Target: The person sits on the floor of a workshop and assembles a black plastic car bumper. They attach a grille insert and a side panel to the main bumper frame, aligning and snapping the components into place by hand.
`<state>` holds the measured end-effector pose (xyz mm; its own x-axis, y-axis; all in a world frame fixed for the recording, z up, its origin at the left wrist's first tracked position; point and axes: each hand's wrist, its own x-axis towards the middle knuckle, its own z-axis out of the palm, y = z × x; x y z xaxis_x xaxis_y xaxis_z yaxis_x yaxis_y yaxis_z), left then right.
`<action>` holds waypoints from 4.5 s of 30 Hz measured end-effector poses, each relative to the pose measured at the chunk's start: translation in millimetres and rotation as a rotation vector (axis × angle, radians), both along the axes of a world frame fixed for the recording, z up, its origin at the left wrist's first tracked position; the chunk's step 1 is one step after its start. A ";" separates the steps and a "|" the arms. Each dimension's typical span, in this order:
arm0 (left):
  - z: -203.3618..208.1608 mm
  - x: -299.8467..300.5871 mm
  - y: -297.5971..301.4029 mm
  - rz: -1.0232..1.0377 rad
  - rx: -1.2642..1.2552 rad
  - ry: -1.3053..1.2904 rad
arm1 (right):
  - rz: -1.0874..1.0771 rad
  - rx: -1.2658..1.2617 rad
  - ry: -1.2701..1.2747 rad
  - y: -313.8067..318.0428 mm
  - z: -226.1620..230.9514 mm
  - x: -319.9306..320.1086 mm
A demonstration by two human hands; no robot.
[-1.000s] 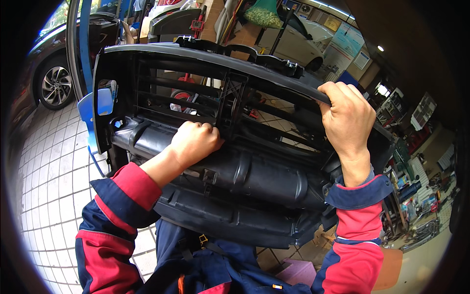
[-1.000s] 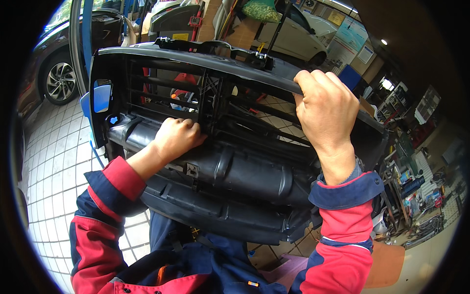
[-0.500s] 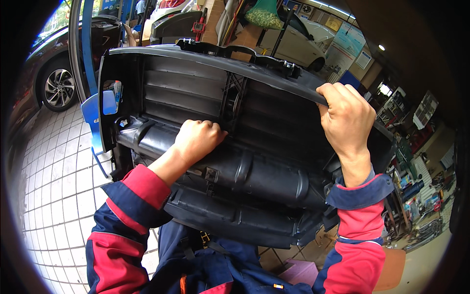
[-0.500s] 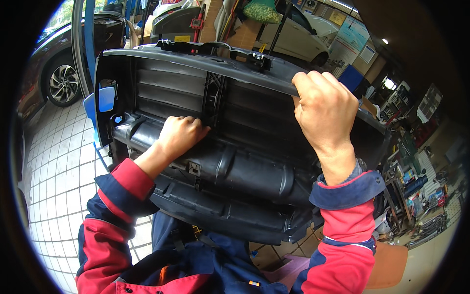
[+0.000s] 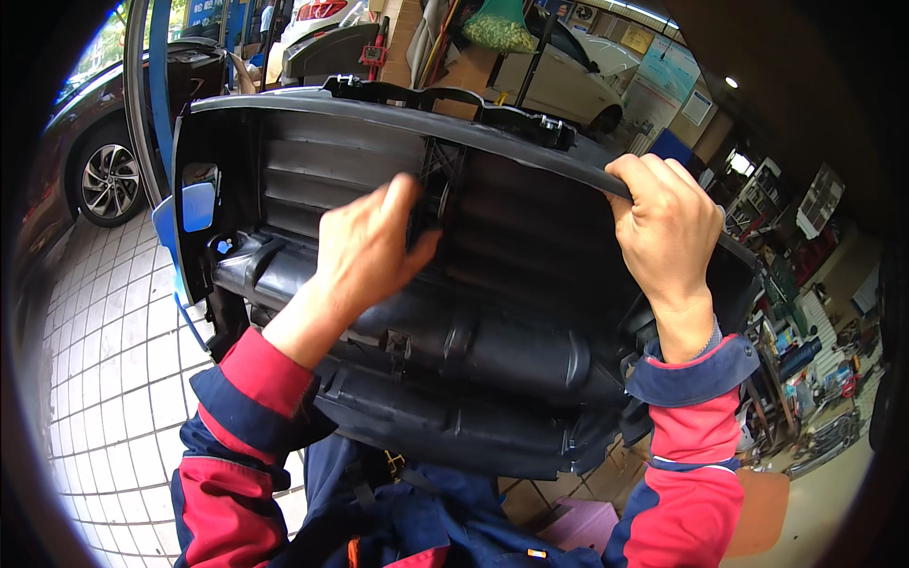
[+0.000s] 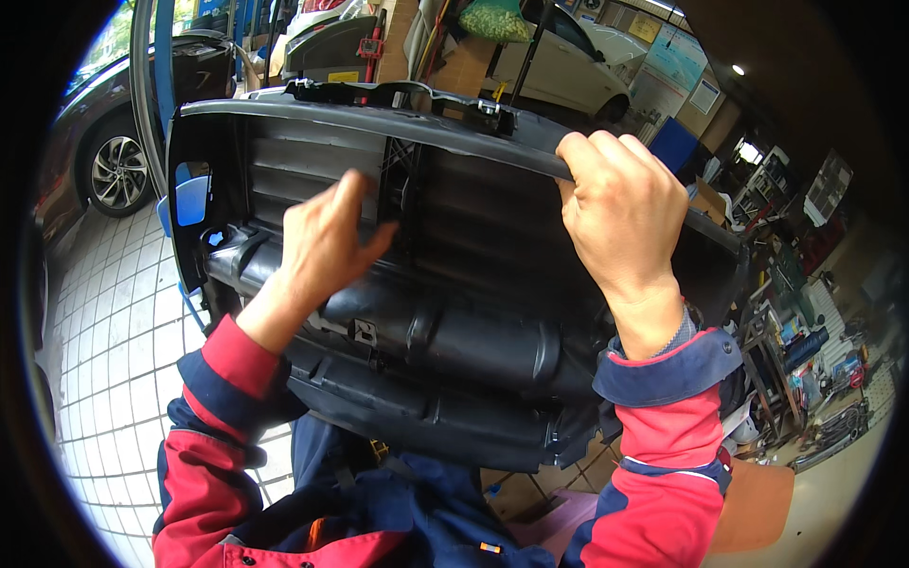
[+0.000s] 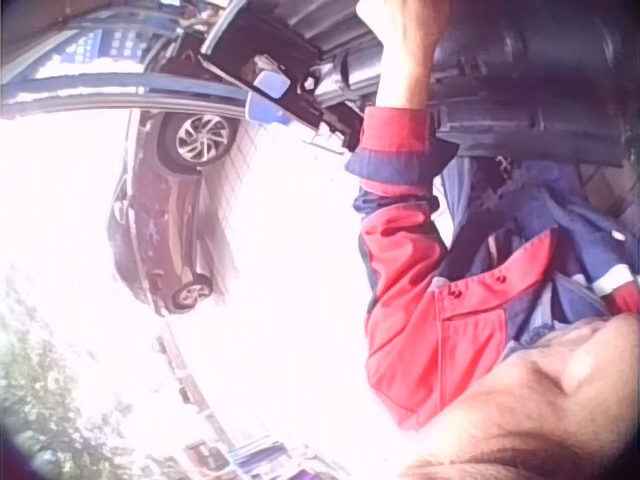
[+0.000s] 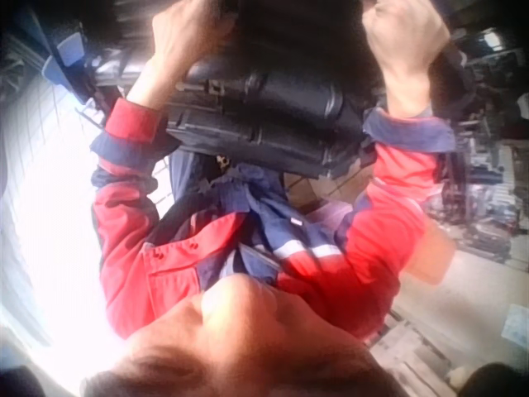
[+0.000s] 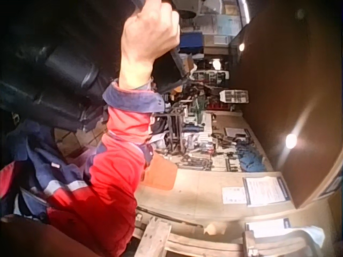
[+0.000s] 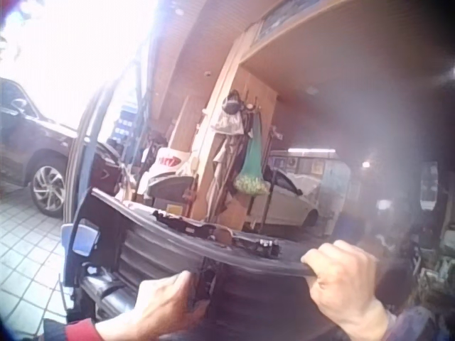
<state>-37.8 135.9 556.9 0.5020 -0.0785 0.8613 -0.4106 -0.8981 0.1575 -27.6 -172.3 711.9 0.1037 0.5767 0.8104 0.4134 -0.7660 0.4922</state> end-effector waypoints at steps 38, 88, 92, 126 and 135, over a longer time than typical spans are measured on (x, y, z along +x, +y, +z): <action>32.2 54.1 3.8 0.053 0.105 -0.203 | 0.036 0.020 0.008 -4.0 0.0 6.8; -56.5 33.1 10.0 0.091 0.223 0.287 | 0.001 0.031 0.120 7.1 -5.9 20.5; -57.5 33.8 7.9 0.106 0.238 0.282 | 0.005 0.013 0.084 9.9 -5.8 22.2; 22.6 46.4 -12.3 0.045 -0.028 0.056 | 0.017 0.030 0.044 3.2 -4.2 17.7; 6.0 46.3 -14.2 0.034 -0.091 0.096 | 0.005 0.027 0.060 7.7 -1.7 20.8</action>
